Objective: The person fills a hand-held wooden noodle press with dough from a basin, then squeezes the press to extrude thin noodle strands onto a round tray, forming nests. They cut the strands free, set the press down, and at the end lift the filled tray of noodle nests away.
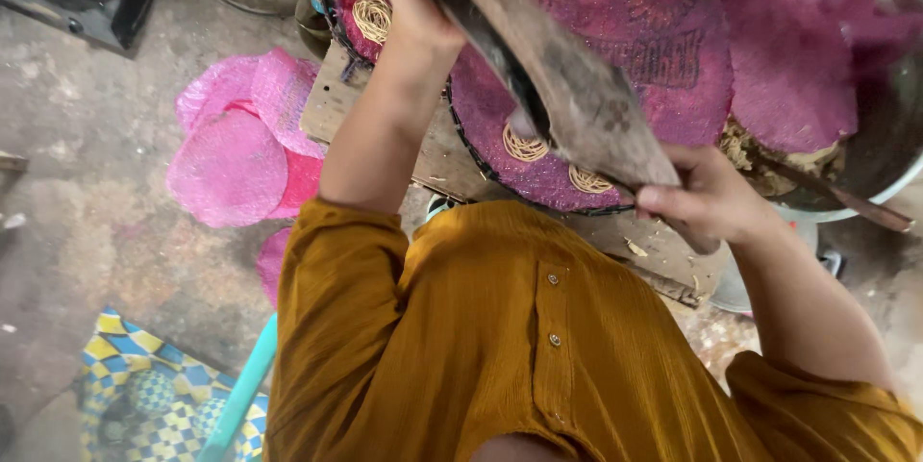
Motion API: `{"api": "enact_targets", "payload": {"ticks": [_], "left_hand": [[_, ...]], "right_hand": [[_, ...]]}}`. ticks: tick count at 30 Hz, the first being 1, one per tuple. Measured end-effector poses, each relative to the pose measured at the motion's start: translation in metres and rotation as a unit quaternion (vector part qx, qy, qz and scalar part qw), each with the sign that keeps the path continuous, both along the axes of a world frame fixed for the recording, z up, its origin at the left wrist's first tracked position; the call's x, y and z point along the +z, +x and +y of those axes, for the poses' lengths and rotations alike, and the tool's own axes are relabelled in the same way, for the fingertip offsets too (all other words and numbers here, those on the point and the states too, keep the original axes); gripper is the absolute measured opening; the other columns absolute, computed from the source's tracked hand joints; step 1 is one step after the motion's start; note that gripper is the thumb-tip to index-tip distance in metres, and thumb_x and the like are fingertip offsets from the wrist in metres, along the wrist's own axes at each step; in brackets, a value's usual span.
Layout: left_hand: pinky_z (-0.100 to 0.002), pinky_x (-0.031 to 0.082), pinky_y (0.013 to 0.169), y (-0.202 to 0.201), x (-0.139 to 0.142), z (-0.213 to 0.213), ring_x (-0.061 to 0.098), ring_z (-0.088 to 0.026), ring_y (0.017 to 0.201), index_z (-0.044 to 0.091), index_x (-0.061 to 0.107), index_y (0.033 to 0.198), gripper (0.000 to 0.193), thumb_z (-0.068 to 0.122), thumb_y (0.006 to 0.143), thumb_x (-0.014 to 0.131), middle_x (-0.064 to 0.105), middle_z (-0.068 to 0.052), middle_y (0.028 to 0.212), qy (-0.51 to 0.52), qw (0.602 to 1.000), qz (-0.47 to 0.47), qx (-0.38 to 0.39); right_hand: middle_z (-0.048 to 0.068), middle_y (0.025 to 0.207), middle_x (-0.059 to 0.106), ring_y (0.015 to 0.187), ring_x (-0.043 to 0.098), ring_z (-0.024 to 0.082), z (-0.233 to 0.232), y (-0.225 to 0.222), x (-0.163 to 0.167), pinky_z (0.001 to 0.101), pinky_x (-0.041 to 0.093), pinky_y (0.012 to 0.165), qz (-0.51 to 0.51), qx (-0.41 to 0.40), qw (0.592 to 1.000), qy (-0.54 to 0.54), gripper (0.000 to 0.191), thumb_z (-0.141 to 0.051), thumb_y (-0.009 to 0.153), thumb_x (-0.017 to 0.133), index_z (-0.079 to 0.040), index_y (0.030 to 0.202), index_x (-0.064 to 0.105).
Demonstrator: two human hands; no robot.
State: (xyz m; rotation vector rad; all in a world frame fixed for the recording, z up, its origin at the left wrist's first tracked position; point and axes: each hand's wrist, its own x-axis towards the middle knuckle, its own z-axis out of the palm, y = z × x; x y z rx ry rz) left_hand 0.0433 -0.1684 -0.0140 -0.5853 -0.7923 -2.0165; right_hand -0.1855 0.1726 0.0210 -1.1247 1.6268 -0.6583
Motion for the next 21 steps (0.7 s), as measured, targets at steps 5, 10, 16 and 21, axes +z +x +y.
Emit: {"api": "enact_targets", "payload": {"ticks": [5,10,16,21], "left_hand": [[-0.040,0.052,0.073,-0.004,-0.004,0.056,0.056,-0.016,0.063,0.020,0.062,0.110,0.053,0.061,0.102,0.031,0.050,0.002,0.066,0.073,0.995,0.001,-0.061],[-0.038,0.049,0.075,-0.028,-0.015,0.050,0.051,-0.016,0.062,0.020,0.058,0.100,0.046,0.058,0.106,0.033,0.050,0.002,0.069,0.094,0.990,-0.035,-0.101],[-0.038,0.048,0.075,-0.042,-0.021,0.022,0.049,-0.017,0.064,0.016,0.058,0.092,0.047,0.055,0.105,0.036,0.049,0.001,0.071,0.081,0.990,-0.056,-0.100],[-0.041,0.049,0.078,-0.054,-0.021,-0.004,0.052,-0.019,0.067,0.011,0.059,0.087,0.049,0.057,0.100,0.047,0.054,-0.002,0.073,0.054,0.995,-0.035,-0.072]], "right_hand": [[0.013,0.086,0.076,0.076,0.071,0.019,0.037,-0.007,-0.007,0.0337,0.057,0.068,-0.001,0.006,1.000,-0.002,0.064,-0.044,0.077,0.079,0.005,0.118,0.072],[0.015,0.087,0.076,0.074,0.071,0.021,0.038,-0.016,-0.019,0.0346,0.058,0.066,0.073,-0.045,0.995,0.055,0.065,-0.042,0.077,0.079,0.005,0.121,0.071],[0.012,0.087,0.073,0.073,0.066,0.016,0.024,-0.027,-0.050,0.0330,0.054,0.064,0.062,-0.012,0.997,-0.049,0.071,-0.051,0.086,0.078,0.005,0.129,0.068],[0.007,0.083,0.069,0.057,0.067,0.020,0.014,-0.053,-0.050,0.0371,0.056,0.055,0.075,0.037,0.996,0.005,0.078,-0.070,0.091,0.057,-0.004,0.131,0.072]]}}
